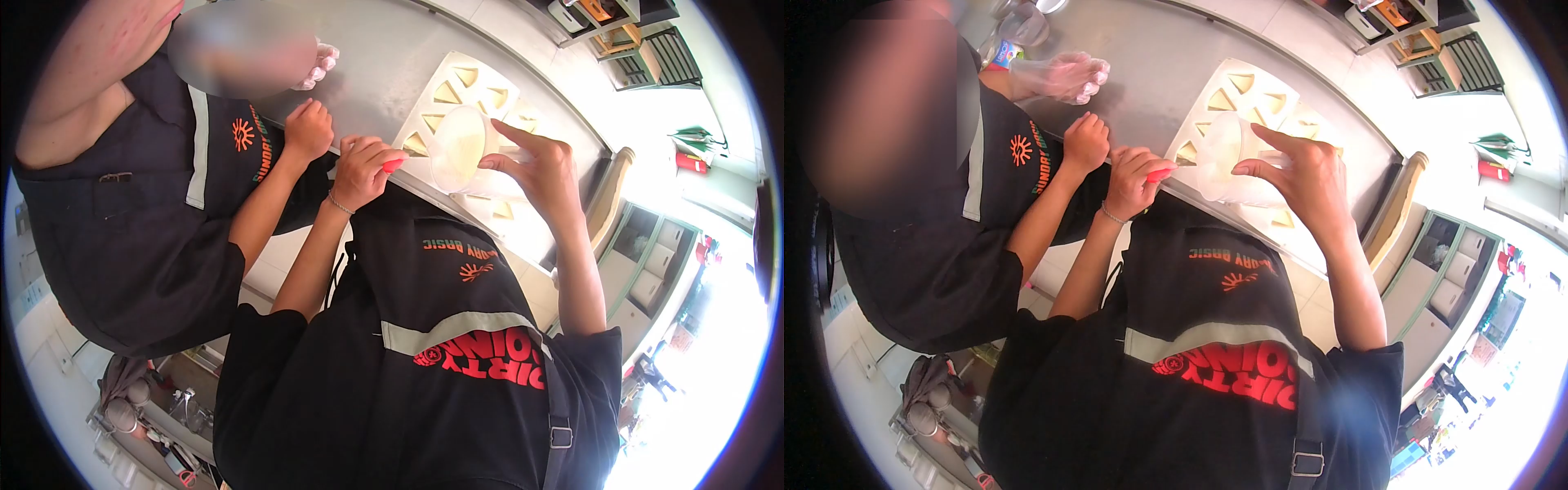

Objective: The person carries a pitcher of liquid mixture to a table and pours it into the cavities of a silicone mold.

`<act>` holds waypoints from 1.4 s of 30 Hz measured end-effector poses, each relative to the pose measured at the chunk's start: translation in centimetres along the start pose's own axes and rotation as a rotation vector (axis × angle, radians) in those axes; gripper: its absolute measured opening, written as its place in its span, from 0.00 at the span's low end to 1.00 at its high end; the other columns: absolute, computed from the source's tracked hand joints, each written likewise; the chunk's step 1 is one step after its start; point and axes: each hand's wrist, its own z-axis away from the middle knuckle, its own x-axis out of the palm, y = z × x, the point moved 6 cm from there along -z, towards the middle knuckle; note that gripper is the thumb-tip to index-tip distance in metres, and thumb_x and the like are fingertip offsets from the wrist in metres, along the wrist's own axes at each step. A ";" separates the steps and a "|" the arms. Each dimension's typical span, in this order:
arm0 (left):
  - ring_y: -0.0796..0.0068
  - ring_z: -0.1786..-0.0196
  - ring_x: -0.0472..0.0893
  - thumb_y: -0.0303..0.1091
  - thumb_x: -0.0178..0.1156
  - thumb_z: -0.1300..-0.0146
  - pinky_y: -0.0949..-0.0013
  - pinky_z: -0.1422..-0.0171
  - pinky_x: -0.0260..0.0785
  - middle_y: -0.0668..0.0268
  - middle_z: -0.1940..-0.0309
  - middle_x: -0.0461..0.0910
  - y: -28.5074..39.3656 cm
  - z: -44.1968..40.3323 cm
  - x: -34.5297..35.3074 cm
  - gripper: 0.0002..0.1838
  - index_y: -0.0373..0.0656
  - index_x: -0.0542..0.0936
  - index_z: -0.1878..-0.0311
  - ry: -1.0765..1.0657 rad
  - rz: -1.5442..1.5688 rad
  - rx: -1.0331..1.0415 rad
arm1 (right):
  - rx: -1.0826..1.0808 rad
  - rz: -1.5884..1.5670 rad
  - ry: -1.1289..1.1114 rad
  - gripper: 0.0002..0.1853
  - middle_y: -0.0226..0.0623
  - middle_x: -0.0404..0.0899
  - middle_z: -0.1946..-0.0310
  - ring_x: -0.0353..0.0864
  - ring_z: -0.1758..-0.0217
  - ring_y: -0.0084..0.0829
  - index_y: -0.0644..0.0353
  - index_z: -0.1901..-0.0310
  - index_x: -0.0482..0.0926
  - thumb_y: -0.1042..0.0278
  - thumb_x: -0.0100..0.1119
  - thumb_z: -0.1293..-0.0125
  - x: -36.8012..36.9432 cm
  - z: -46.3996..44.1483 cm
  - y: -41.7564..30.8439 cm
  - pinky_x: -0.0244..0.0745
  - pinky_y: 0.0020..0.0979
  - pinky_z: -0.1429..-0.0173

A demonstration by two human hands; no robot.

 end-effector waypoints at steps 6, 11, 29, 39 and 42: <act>0.69 0.48 0.84 0.27 0.71 0.39 0.57 0.37 0.62 0.76 0.61 0.84 0.1 -0.1 -0.1 0.17 0.57 0.89 0.48 0.005 -0.003 0.016 | -0.028 0.042 -0.019 0.37 0.47 0.85 0.77 0.86 0.73 0.45 0.53 0.42 0.94 0.34 0.83 0.47 0.8 -0.4 -0.2 0.82 0.41 0.60; 0.69 0.49 0.84 0.28 0.71 0.38 0.57 0.37 0.62 0.76 0.61 0.84 0.0 -0.1 0.0 0.16 0.57 0.89 0.48 0.002 -0.007 0.020 | -0.058 0.075 -0.026 0.37 0.46 0.89 0.74 0.90 0.71 0.43 0.53 0.43 0.94 0.33 0.82 0.46 1.1 -0.6 -0.7 0.83 0.40 0.59; 0.69 0.49 0.84 0.30 0.71 0.35 0.57 0.37 0.62 0.75 0.62 0.84 -0.4 0.0 0.4 0.13 0.57 0.89 0.48 -0.005 -0.005 0.023 | -0.058 0.111 -0.047 0.37 0.45 0.88 0.76 0.89 0.72 0.42 0.54 0.43 0.94 0.33 0.82 0.46 1.5 -0.9 -0.6 0.83 0.40 0.60; 0.69 0.48 0.84 0.30 0.71 0.36 0.57 0.36 0.63 0.75 0.62 0.84 -0.2 -0.2 0.1 0.14 0.57 0.89 0.49 -0.020 -0.003 0.019 | -0.042 0.099 -0.038 0.38 0.45 0.87 0.76 0.89 0.72 0.43 0.54 0.43 0.94 0.32 0.81 0.46 1.7 -0.6 0.2 0.82 0.40 0.60; 0.68 0.49 0.84 0.29 0.71 0.37 0.56 0.37 0.63 0.76 0.61 0.85 -0.3 -0.1 0.2 0.14 0.56 0.90 0.49 -0.026 0.004 0.010 | -0.043 0.109 -0.039 0.38 0.45 0.87 0.76 0.89 0.72 0.43 0.53 0.43 0.94 0.32 0.81 0.46 1.7 -0.6 0.3 0.82 0.40 0.61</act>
